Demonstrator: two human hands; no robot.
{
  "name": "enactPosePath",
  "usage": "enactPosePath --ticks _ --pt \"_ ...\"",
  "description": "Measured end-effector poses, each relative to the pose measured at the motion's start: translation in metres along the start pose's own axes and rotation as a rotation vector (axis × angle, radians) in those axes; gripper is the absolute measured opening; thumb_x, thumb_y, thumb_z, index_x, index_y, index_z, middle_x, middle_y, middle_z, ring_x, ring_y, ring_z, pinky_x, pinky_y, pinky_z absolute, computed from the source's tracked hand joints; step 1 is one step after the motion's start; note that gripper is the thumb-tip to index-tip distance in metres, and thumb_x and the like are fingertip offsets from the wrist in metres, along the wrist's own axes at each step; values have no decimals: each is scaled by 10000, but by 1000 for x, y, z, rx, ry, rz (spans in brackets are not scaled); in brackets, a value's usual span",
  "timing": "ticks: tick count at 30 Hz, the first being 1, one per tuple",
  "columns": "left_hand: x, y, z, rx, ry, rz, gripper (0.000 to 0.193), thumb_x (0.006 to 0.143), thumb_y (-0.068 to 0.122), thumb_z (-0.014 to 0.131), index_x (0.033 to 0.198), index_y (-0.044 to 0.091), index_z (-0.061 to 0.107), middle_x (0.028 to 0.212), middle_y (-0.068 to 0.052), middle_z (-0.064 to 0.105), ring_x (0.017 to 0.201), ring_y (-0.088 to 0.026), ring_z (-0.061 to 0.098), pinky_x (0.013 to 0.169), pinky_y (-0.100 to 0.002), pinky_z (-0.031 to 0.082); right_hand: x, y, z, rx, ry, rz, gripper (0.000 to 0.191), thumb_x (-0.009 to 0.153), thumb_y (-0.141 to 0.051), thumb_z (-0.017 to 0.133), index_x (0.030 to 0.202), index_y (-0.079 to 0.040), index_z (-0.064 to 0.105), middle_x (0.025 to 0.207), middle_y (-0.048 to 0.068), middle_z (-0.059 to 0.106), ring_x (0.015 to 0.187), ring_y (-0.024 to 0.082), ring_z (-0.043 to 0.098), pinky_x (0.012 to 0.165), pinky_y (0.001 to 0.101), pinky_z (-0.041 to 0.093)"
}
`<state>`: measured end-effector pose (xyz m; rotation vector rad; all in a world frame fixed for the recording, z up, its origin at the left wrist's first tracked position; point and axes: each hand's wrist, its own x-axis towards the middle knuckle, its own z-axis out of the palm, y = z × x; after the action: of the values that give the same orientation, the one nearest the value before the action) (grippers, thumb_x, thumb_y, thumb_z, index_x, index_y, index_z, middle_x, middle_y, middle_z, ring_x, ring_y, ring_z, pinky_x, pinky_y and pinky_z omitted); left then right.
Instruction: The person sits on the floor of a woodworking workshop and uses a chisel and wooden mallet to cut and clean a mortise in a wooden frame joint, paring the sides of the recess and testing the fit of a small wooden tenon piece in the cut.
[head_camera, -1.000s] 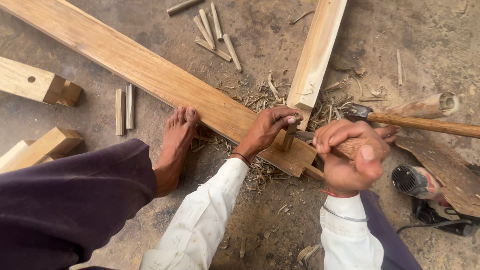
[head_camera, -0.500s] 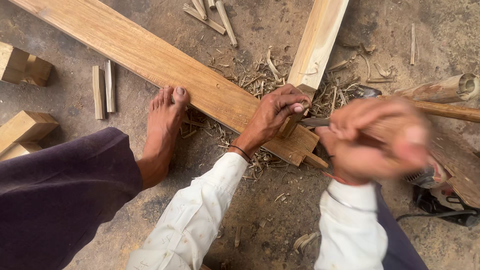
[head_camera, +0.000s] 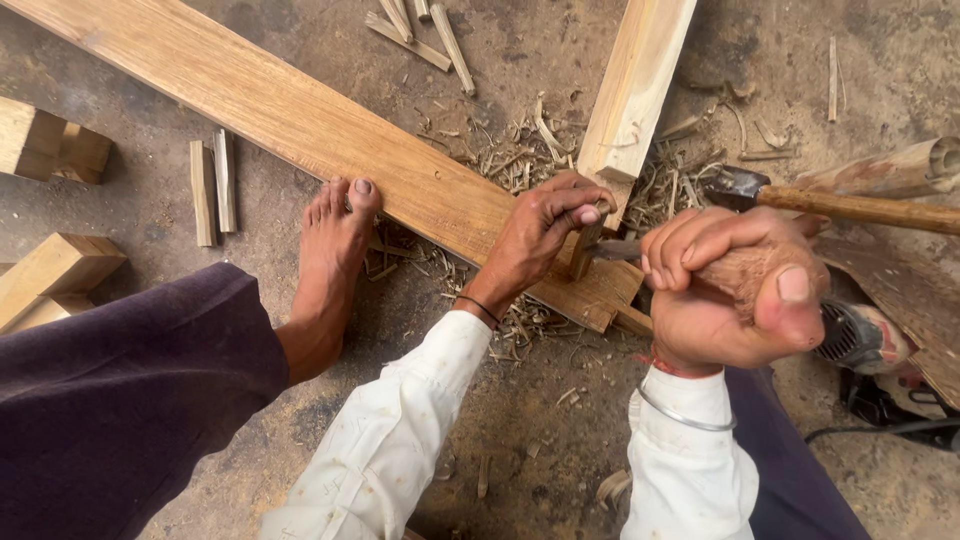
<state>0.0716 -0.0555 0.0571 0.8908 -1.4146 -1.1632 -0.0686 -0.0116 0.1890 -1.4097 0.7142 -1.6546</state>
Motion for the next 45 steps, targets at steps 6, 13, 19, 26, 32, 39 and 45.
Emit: enactPosePath --ticks 6,13,19,26,32,39,45 --pt "-3 0 -1 50 -7 56 249 1021 164 622 1190 9 719 1135 -58 709 1070 -209 695 955 -332 562 -7 -1 -18 103 -61 -62 653 961 -687 468 827 -50 519 535 50 477 391 152 406 451 341 400" --pt "-6 -4 6 14 -37 -37 266 1006 211 623 1174 42 740 1056 -41 704 1004 -182 704 896 -330 587 -25 15 -32 31 10 30 621 1034 -603 458 827 -17 474 550 85 428 420 192 384 442 352 396" --pt "2 -5 -6 -127 -109 -16 266 1044 204 599 1220 45 718 1104 -47 666 1047 -187 648 937 -320 536 -22 16 -26 20 125 14 620 982 -623 451 813 -27 484 517 110 428 408 218 377 476 405 416" --pt "-1 -6 1 194 -34 116 228 1015 139 576 1152 82 750 1140 -34 698 1077 -200 687 970 -335 568 -8 -11 -30 40 59 -9 740 929 -760 458 828 -29 506 542 81 470 454 198 412 478 381 407" --pt "-2 -3 -3 30 -61 7 167 1040 101 603 1118 60 745 1096 -48 709 1059 -213 722 958 -328 595 -19 13 -43 64 97 -40 791 899 -800 461 842 -13 520 565 99 463 465 205 413 470 380 392" --pt "-1 4 2 132 -54 64 198 1012 113 610 1144 34 735 1091 -56 719 1008 -216 717 890 -344 586 -10 0 -30 -59 80 26 700 937 -710 480 786 -27 493 495 114 445 404 213 394 438 403 394" --pt "1 5 2 131 -41 109 214 1016 112 599 1167 28 725 1102 -55 712 1024 -220 713 906 -354 588 -14 4 -24 -82 185 -66 697 909 -708 473 738 -32 467 516 112 442 358 217 393 390 405 402"
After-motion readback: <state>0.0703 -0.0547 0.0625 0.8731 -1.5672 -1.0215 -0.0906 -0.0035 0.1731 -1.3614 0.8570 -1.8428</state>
